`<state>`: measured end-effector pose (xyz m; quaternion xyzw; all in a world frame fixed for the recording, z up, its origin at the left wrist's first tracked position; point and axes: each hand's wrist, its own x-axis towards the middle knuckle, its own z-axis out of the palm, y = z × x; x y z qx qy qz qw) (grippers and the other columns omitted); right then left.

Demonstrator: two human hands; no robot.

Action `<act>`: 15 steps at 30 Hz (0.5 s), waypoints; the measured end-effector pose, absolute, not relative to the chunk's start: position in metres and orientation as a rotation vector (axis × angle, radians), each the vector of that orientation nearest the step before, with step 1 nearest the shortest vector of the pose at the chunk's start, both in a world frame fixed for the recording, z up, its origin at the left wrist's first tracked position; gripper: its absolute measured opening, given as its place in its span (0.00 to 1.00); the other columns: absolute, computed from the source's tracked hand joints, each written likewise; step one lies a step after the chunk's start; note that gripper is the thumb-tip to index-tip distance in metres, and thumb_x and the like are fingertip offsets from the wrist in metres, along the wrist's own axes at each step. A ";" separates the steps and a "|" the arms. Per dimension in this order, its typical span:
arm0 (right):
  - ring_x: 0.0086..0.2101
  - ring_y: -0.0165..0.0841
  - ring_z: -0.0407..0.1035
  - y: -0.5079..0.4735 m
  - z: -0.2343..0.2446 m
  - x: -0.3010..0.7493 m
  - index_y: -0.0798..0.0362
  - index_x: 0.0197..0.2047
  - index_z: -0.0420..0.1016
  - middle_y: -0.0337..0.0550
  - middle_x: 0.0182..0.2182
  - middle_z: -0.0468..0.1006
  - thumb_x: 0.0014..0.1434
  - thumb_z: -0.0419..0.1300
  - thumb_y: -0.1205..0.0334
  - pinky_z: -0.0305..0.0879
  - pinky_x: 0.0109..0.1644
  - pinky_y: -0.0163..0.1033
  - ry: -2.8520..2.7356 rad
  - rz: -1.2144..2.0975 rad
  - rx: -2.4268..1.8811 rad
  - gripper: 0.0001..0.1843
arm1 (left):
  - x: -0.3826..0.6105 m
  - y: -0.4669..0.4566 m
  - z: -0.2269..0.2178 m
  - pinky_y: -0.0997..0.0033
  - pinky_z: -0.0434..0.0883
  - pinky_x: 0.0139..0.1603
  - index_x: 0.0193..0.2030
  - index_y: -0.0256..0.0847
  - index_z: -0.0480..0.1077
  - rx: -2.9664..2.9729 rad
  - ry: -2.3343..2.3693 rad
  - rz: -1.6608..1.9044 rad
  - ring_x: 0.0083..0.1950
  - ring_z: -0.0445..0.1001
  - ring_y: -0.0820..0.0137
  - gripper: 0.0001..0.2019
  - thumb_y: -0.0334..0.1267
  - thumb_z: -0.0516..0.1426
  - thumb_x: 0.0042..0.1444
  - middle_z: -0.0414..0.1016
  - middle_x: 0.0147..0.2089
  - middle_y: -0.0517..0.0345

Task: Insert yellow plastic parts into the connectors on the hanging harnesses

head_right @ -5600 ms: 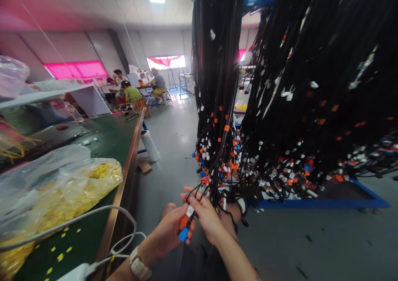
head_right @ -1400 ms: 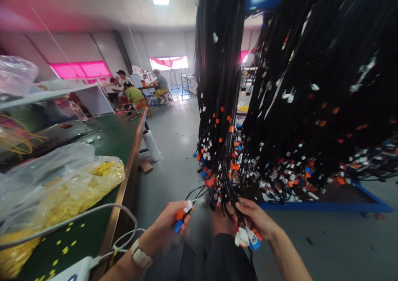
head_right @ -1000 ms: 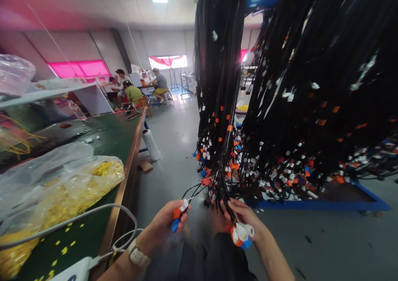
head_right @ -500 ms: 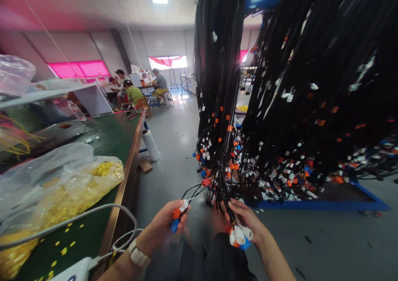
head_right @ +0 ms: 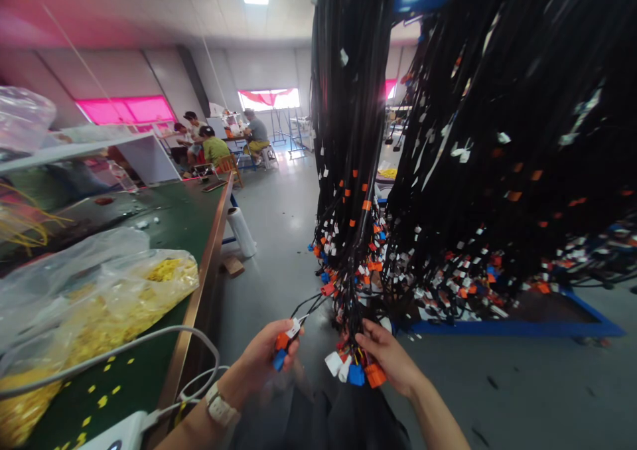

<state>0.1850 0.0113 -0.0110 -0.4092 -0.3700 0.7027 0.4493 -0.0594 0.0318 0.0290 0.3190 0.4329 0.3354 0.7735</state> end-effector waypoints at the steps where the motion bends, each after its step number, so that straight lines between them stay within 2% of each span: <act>1: 0.40 0.37 0.72 0.011 -0.010 0.185 0.51 0.45 0.73 0.46 0.41 0.78 0.51 0.64 0.58 0.65 0.49 0.43 -0.973 1.703 -1.021 0.17 | -0.059 0.032 0.029 0.78 0.57 0.16 0.33 0.32 0.69 0.690 0.938 0.733 0.16 0.60 0.77 0.18 0.49 0.56 0.45 0.64 0.18 0.61; 7: 0.41 0.41 0.71 0.012 -0.005 0.182 0.49 0.42 0.76 0.43 0.39 0.79 0.48 0.63 0.64 0.62 0.51 0.47 -1.208 1.461 -1.132 0.15 | -0.059 0.032 0.028 0.77 0.56 0.16 0.32 0.32 0.69 0.678 0.962 0.718 0.16 0.60 0.77 0.17 0.48 0.56 0.45 0.64 0.18 0.62; 15: 0.44 0.46 0.69 0.012 -0.001 0.183 0.49 0.40 0.79 0.44 0.39 0.80 0.43 0.62 0.65 0.58 0.55 0.51 -1.275 1.186 -1.312 0.17 | -0.059 0.033 0.025 0.78 0.56 0.17 0.33 0.32 0.69 0.717 0.974 0.713 0.16 0.61 0.77 0.19 0.49 0.55 0.46 0.64 0.18 0.61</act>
